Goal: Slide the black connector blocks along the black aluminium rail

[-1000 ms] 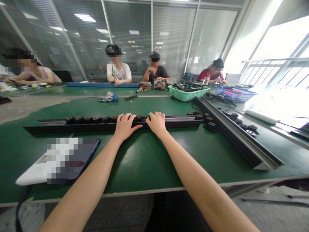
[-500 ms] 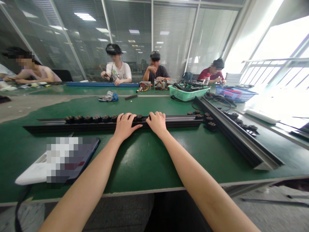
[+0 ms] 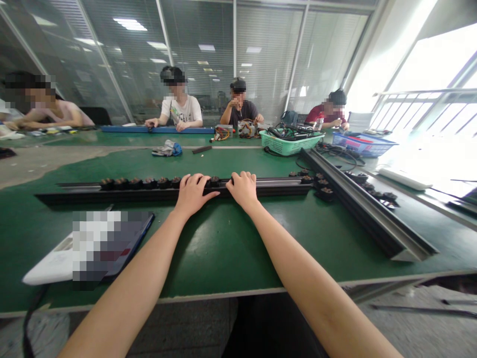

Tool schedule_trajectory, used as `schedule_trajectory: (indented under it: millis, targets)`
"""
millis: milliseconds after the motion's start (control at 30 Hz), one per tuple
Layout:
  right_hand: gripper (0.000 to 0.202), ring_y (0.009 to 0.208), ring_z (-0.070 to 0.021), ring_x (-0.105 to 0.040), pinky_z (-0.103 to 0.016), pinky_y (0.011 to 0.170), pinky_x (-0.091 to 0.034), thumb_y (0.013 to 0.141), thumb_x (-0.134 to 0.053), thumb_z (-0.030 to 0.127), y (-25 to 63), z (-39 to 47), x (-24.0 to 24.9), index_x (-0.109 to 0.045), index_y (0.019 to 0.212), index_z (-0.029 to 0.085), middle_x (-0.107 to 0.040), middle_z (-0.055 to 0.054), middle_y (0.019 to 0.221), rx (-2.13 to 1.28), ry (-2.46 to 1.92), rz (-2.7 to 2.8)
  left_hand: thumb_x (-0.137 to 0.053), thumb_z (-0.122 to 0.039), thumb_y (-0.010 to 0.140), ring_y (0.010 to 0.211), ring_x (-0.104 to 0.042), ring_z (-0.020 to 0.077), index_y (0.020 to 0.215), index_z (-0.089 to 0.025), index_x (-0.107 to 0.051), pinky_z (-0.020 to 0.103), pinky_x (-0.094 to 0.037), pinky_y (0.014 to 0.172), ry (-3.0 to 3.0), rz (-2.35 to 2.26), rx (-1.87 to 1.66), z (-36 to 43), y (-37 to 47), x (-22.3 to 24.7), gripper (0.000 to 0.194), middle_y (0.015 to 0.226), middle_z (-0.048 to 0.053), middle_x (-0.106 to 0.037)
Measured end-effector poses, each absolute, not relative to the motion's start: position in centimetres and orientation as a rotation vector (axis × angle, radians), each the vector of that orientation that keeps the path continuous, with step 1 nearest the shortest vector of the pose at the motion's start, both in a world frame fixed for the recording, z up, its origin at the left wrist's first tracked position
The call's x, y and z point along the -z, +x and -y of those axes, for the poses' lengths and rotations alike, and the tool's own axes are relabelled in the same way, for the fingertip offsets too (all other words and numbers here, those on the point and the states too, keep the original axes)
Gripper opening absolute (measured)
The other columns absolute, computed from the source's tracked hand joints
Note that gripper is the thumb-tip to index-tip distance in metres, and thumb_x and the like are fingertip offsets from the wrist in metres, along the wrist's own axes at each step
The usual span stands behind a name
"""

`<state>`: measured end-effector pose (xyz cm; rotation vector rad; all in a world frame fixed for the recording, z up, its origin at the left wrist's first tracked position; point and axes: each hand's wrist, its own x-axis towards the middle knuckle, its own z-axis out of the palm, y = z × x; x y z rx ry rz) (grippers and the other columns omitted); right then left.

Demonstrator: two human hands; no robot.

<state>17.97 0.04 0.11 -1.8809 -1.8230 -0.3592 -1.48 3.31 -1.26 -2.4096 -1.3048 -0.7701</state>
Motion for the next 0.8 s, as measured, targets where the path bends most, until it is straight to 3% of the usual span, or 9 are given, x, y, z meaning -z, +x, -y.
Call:
schedule_trajectory:
  millis: [200, 467, 800]
  targets:
    - [0.032, 0.106, -0.0301, -0.057, -0.041, 0.094, -0.036, 0.1, -0.046, 0.03, 17.96, -0.07, -0.03, -0.074, 0.109, 0.017, -0.07, -0.016, 0.109, 0.374, -1.874, 1.812, -0.06, -0.061, 0.093, 0.128, -0.055, 0.0343, 0.132, -0.019, -0.062, 0.051, -0.028, 0.12, -2.405, 1.293, 0.765, -3.27, -1.44, 1.21, 0.057, 0.13, 0.017, -0.063]
    - [0.033, 0.107, -0.0306, -0.057, -0.042, 0.095, -0.036, 0.1, -0.045, 0.03, 17.99, -0.03, 0.0, -0.073, 0.109, 0.016, -0.07, -0.016, 0.109, 0.387, -1.872, 1.819, -0.058, -0.061, 0.095, 0.128, -0.054, 0.0334, 0.133, -0.024, -0.061, 0.051, -0.027, 0.12, -2.407, 1.3, 0.758, -3.24, -1.42, 1.18, 0.054, 0.131, 0.014, -0.063]
    - [0.032, 0.108, -0.0307, -0.057, -0.042, 0.095, -0.036, 0.1, -0.046, 0.029, 17.91, 0.02, -0.08, -0.073, 0.109, 0.015, -0.07, -0.017, 0.11, 0.408, -1.88, 1.825, -0.059, -0.061, 0.095, 0.127, -0.055, 0.0333, 0.133, -0.02, -0.061, 0.051, -0.027, 0.12, -2.401, 1.281, 0.756, -3.32, -1.5, 1.25, 0.055, 0.13, 0.015, -0.064]
